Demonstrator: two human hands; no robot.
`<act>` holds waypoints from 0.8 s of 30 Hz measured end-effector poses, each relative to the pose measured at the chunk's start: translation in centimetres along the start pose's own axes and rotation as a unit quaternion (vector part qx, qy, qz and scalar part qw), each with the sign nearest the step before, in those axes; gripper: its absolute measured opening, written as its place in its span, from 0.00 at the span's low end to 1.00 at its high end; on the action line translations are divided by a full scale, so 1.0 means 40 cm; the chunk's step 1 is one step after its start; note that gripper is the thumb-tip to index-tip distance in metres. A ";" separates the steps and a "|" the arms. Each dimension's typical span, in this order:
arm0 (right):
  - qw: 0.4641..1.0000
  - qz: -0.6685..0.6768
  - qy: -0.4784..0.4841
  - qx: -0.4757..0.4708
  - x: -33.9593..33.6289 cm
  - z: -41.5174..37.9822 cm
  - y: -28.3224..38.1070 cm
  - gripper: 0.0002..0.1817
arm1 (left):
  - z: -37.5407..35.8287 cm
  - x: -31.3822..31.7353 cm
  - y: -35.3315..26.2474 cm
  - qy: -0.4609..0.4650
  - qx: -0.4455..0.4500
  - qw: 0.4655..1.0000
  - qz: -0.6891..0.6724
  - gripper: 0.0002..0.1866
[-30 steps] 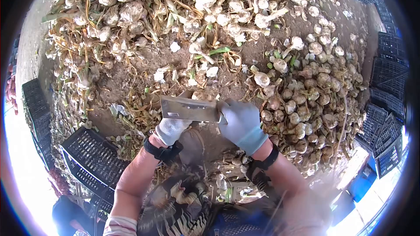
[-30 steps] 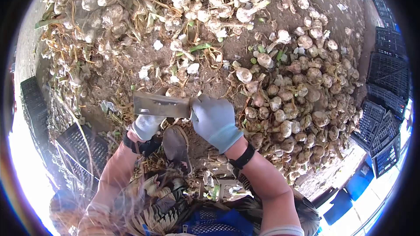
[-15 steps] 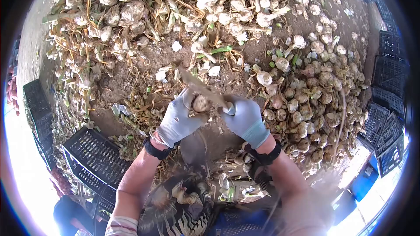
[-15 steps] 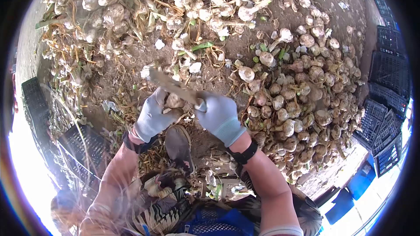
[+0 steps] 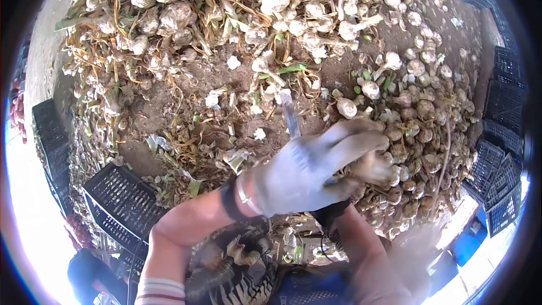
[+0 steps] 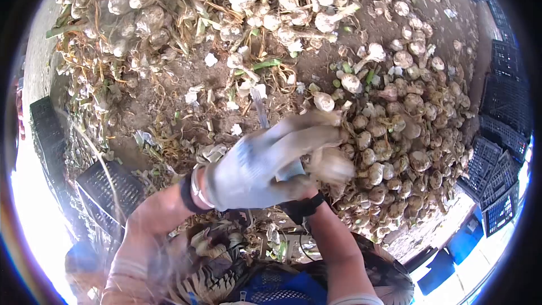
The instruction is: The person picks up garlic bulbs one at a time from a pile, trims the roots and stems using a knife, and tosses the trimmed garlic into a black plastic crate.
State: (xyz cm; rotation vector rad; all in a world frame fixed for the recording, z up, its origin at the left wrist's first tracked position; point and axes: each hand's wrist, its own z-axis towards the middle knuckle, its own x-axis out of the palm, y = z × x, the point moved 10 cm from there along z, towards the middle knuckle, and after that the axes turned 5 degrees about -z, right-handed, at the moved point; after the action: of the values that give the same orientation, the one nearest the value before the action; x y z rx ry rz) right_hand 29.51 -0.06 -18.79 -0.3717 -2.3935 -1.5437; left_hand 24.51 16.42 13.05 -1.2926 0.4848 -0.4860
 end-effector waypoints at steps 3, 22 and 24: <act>0.911 -0.287 -0.046 0.293 0.085 0.029 0.243 0.19 | 0.030 -0.142 0.241 -0.076 -0.221 0.945 0.228 0.25; 0.971 -0.235 -0.032 0.004 0.169 0.191 0.506 0.18 | -0.224 -0.129 0.390 -0.149 -0.379 0.880 -0.246 0.26; 0.913 -0.400 -0.034 -0.069 0.168 0.158 0.560 0.17 | -0.259 -0.134 0.409 -0.108 -0.408 0.895 -0.145 0.23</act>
State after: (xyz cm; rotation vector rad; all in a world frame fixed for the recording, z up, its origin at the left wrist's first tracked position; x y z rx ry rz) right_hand 30.67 15.13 0.05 0.6378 -2.6470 -2.0313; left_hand 15.21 14.85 -4.71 -2.2276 0.3080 -0.3828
